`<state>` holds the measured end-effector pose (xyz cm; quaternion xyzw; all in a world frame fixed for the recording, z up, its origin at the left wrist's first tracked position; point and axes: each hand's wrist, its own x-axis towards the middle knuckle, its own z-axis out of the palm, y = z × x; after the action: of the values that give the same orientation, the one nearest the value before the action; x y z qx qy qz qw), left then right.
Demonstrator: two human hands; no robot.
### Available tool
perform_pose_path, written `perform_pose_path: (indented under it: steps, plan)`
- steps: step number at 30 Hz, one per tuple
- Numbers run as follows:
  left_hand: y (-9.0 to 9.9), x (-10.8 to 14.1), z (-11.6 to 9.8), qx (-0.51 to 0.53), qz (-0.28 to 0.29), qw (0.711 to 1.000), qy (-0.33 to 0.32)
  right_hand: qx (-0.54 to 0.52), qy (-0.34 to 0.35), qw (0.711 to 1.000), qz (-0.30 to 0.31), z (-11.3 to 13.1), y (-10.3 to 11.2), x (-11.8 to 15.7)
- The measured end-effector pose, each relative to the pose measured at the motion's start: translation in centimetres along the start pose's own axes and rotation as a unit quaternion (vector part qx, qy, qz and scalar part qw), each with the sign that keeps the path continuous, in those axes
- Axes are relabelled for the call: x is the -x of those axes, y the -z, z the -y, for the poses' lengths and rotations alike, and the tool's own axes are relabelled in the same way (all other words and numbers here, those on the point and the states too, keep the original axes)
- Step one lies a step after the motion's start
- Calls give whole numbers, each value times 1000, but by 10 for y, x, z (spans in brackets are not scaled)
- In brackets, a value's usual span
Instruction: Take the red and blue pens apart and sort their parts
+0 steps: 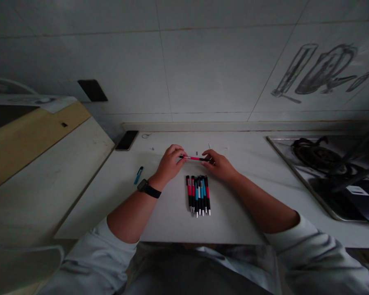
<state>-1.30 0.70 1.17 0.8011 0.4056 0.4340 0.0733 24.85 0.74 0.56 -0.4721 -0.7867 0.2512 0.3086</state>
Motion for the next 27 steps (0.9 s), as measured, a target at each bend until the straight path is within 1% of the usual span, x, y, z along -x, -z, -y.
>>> perform_pose_path:
  steps: [3,7,11,15,18,22,25,27]
  plan:
    - [0,0,0,-1,1,1000,1,8,7,1000,29,0,-1,0]
    - [0,0,-1,-3,1,1000,3,12,1,1000,5,1,-1,0]
    - [-1,1,0,-6,6,1000,2,23,0,999,24,2,-1,0]
    - [-2,1,2,-9,11,1000,1,12,1,1000,12,1,-2,-1]
    - [-3,2,2,-9,13,1000,0,22,15,999,32,1,-2,-1]
    - [-3,2,2,-3,18,1000,3,25,-4,1000,5,1,-2,0]
    - [-3,1,1,-3,19,1000,6,33,8,999,24,1,-2,0]
    - [-3,1,1,-2,22,1000,7,42,8,999,24,2,-1,0]
